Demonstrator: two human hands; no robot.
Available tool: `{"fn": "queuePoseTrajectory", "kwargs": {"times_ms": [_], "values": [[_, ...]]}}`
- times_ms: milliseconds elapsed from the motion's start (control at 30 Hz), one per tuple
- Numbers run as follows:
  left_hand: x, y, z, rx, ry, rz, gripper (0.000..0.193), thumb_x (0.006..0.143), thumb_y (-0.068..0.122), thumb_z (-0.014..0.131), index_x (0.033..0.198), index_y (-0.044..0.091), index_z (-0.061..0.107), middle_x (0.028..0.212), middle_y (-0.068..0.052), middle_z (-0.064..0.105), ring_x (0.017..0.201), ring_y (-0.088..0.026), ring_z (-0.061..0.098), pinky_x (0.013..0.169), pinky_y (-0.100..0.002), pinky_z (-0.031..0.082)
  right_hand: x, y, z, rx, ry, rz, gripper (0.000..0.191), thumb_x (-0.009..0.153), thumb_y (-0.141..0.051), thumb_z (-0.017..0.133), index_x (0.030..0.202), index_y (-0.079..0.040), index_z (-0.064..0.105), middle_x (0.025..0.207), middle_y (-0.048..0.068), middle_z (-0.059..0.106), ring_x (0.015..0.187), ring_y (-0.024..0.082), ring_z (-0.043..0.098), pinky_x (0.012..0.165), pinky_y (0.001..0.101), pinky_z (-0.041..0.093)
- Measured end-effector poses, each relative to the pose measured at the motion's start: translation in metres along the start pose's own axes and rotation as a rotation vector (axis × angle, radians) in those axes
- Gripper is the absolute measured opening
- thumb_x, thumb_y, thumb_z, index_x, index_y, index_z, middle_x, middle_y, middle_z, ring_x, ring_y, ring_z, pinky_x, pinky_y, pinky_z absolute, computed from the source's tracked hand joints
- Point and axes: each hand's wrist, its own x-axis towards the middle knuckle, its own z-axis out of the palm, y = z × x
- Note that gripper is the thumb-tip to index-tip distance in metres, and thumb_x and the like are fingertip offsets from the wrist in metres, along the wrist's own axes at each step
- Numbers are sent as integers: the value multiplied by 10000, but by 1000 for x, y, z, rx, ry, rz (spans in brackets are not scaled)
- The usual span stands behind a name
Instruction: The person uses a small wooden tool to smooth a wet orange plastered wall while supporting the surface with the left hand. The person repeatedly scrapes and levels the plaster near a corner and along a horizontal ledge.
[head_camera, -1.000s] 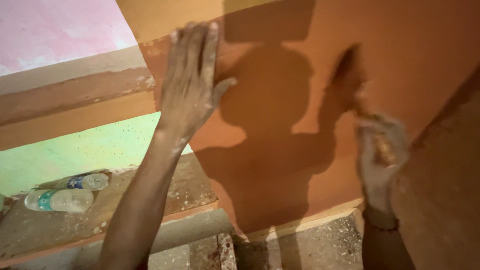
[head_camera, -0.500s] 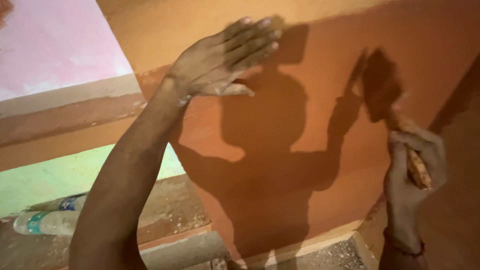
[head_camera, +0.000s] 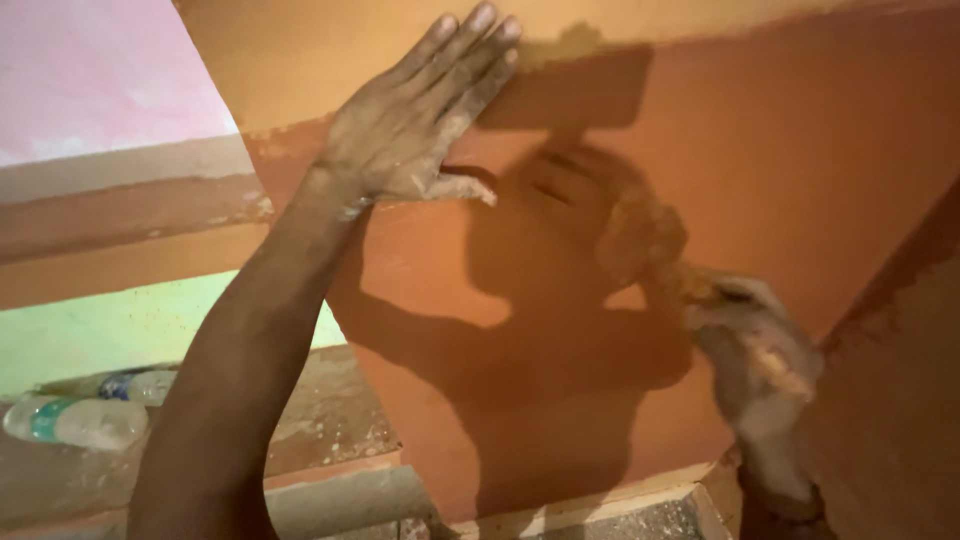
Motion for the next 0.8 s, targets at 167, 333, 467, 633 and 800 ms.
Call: {"fn": "queuePoseTrajectory", "kwargs": {"times_ms": [167, 333, 467, 633, 800], "values": [[0, 1, -5, 10, 11, -8, 1194, 938, 889, 302, 1675, -42, 182, 1756, -182, 159, 1626, -309, 96, 1350, -445, 68, 25, -10, -45, -546, 106, 14, 85, 1153, 39, 618, 1187, 10, 690, 1185, 133, 720, 1044, 167, 712, 898, 290, 612], [2, 4, -6, -23, 14, -27, 1190, 911, 867, 287, 1658, -55, 198, 1739, -187, 177, 1608, -317, 122, 1324, -447, 70, 31, -35, -58, -806, 334, 96, 163, 1197, 43, 520, 1286, -3, 649, 1264, 113, 672, 1181, 180, 638, 1069, 287, 551], [2, 6, -7, -40, 8, -42, 1185, 908, 859, 284, 1666, -49, 198, 1746, -180, 172, 1613, -316, 116, 1329, -447, 60, 53, -32, -47, -791, 223, 10, 125, 1139, 11, 572, 1222, -22, 660, 1235, 95, 701, 1202, 199, 636, 1041, 312, 530], [1, 7, -6, -43, -2, -51, 1178, 929, 857, 290, 1675, -50, 196, 1762, -172, 167, 1631, -310, 108, 1345, -452, 60, 48, -29, 5, -478, 5, -25, 120, 1001, 33, 711, 1113, -4, 731, 1180, 139, 719, 984, 140, 691, 748, 236, 598], [1, 7, -2, -66, -14, -63, 1190, 901, 855, 295, 1681, -37, 185, 1761, -171, 174, 1628, -304, 116, 1341, -458, 63, 44, -30, 15, -371, -8, -38, 92, 1011, 55, 671, 1070, -13, 694, 1186, 123, 722, 976, 167, 715, 753, 248, 606]]}}
